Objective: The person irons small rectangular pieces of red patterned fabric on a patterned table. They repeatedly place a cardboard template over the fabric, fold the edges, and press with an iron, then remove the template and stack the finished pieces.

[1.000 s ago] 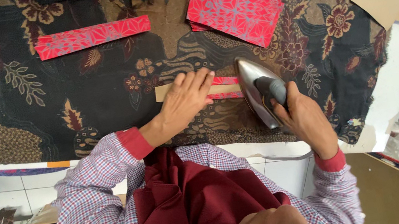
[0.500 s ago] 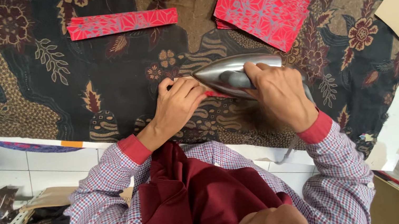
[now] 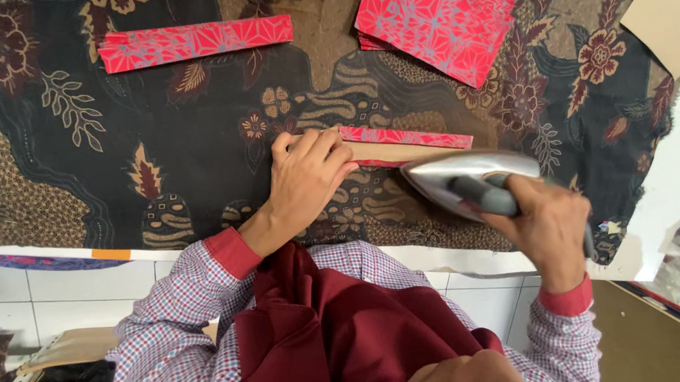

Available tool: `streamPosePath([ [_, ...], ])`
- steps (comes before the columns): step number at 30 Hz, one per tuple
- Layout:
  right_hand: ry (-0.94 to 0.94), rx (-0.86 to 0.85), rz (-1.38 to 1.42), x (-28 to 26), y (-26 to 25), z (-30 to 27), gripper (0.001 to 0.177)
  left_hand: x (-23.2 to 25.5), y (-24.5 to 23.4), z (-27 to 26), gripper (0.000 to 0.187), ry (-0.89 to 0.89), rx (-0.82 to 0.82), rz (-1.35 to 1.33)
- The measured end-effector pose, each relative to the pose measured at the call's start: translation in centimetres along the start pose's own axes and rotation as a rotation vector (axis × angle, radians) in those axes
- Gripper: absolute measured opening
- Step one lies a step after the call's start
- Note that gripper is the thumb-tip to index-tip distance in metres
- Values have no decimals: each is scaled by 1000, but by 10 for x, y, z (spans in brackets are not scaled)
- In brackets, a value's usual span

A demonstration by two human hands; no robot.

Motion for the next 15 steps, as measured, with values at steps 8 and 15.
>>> streamPosePath([
  [8,-74,-71,-43,-32,27,5,38,-1,4,2,18,10,-31,27],
  [15,-126,-118,44,-93,36,35,42,-23,-18,12,16,-149,-15,-224],
])
Point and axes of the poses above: each hand's wrist, its own z-axis towards the middle knuckle, its own y-axis out of the palm, x = y × z, the point moved 7 cm from there along z, towards the middle knuckle, and after that the axes turned 14 degrees about x, right-handed, at the moved point
